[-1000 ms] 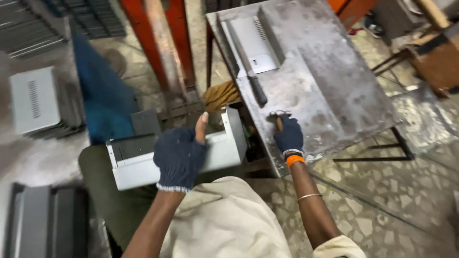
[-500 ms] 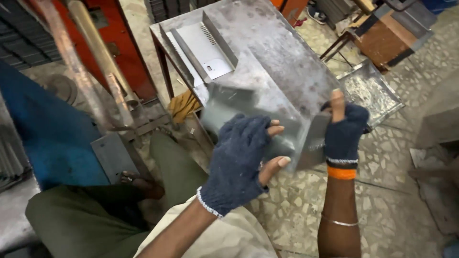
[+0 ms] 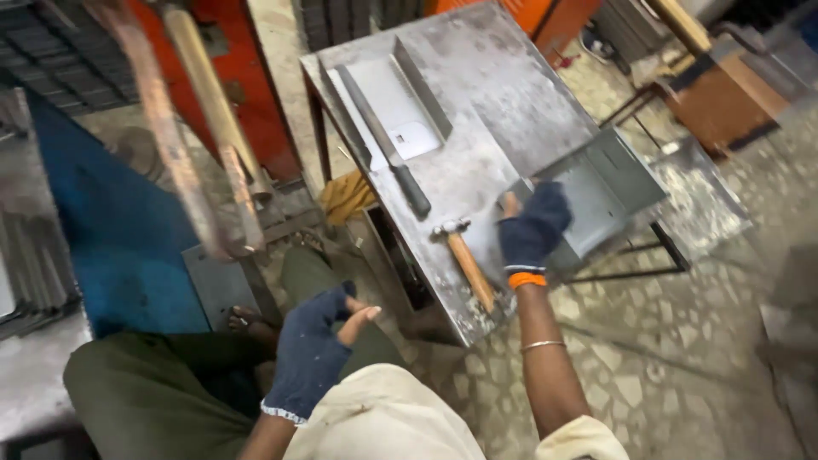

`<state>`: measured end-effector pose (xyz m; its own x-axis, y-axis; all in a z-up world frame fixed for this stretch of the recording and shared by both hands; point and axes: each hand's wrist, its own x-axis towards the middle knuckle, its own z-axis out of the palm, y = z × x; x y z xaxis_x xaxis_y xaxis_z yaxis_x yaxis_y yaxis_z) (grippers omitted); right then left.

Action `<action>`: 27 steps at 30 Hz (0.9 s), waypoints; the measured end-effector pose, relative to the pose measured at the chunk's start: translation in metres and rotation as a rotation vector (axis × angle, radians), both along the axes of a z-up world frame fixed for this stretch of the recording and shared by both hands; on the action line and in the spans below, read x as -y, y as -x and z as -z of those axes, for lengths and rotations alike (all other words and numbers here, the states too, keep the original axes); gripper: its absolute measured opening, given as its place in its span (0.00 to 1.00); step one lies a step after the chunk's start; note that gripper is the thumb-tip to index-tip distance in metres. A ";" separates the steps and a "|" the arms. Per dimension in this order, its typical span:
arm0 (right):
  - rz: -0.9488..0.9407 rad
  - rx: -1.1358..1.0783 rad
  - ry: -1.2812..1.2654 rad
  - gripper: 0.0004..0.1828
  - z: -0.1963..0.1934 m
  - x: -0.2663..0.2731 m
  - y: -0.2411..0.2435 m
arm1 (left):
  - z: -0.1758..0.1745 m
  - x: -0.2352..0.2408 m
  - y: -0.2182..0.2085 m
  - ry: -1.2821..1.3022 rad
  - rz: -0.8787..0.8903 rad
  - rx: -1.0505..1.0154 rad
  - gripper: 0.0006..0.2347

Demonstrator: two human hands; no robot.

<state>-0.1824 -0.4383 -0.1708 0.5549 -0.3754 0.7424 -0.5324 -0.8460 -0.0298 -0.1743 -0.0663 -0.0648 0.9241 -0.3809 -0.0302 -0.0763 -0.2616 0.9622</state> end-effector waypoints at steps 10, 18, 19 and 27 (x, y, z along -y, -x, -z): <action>-0.396 -0.284 -0.195 0.31 0.170 -0.028 -0.199 | 0.000 -0.040 -0.017 0.038 -0.277 -0.156 0.06; -0.781 -0.274 -1.468 0.30 -0.021 -0.096 -0.089 | 0.005 -0.062 -0.065 0.290 -0.653 0.020 0.08; -0.788 -0.292 -1.465 0.30 -0.046 -0.117 -0.072 | -0.011 -0.053 -0.072 0.293 -0.669 0.015 0.08; -1.137 -0.284 -1.861 0.35 -0.165 -0.258 0.007 | -0.051 -0.021 -0.168 0.521 -0.484 -0.106 0.18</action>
